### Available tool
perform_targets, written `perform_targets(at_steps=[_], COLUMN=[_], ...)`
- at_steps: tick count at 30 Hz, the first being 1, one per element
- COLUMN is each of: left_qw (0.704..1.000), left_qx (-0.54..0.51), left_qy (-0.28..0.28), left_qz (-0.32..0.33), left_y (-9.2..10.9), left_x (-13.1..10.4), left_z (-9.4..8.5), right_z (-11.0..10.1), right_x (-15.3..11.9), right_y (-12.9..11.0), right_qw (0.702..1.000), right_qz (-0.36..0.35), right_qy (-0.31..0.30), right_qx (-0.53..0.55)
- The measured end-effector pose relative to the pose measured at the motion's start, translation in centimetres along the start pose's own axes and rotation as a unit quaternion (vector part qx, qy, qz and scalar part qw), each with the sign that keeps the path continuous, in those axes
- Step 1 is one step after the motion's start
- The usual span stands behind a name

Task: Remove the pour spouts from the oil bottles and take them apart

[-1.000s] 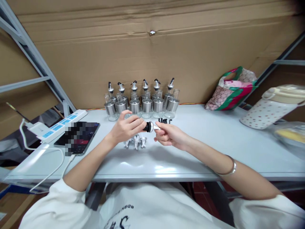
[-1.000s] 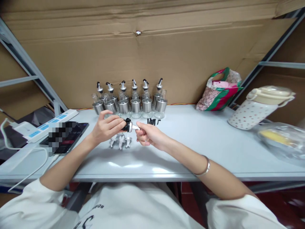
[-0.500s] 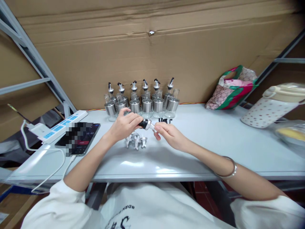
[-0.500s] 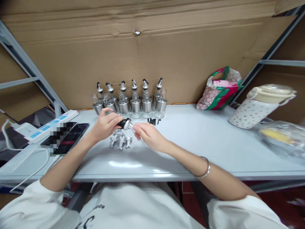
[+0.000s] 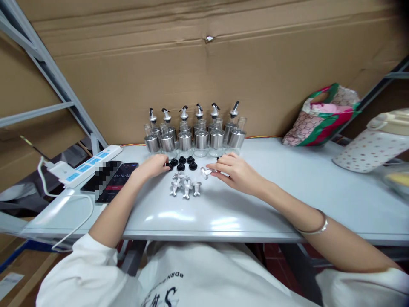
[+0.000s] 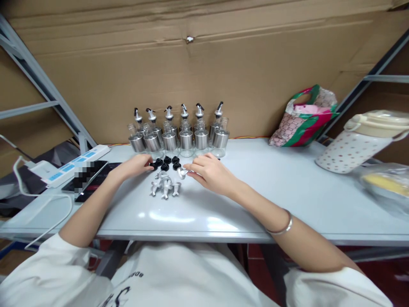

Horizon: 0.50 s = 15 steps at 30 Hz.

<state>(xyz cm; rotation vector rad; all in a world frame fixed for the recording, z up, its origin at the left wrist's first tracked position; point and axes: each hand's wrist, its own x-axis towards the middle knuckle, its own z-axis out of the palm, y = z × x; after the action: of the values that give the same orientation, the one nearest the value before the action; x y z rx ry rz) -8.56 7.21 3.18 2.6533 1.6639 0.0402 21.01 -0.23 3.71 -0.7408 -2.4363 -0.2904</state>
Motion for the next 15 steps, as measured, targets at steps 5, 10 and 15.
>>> perform_targets(at_steps=[5,10,15], left_qw=[0.998,0.994,0.992], left_qx=[-0.028,-0.05,-0.062], left_qy=[0.011,0.039,0.012], left_qz=[0.046,0.087,0.105], left_y=[0.23,-0.19,-0.43], left_x=[0.33,0.22,0.32], left_z=[0.31,0.38,0.26], right_z=[0.01,0.06,0.15], right_x=[-0.04,-0.07,-0.1], right_y=[-0.07,-0.28,-0.37], right_qw=[1.0,0.999,0.998], right_qz=[-0.004,0.003,0.007], right_qy=[-0.024,-0.054,-0.059], right_qx=[0.0,0.006,0.007])
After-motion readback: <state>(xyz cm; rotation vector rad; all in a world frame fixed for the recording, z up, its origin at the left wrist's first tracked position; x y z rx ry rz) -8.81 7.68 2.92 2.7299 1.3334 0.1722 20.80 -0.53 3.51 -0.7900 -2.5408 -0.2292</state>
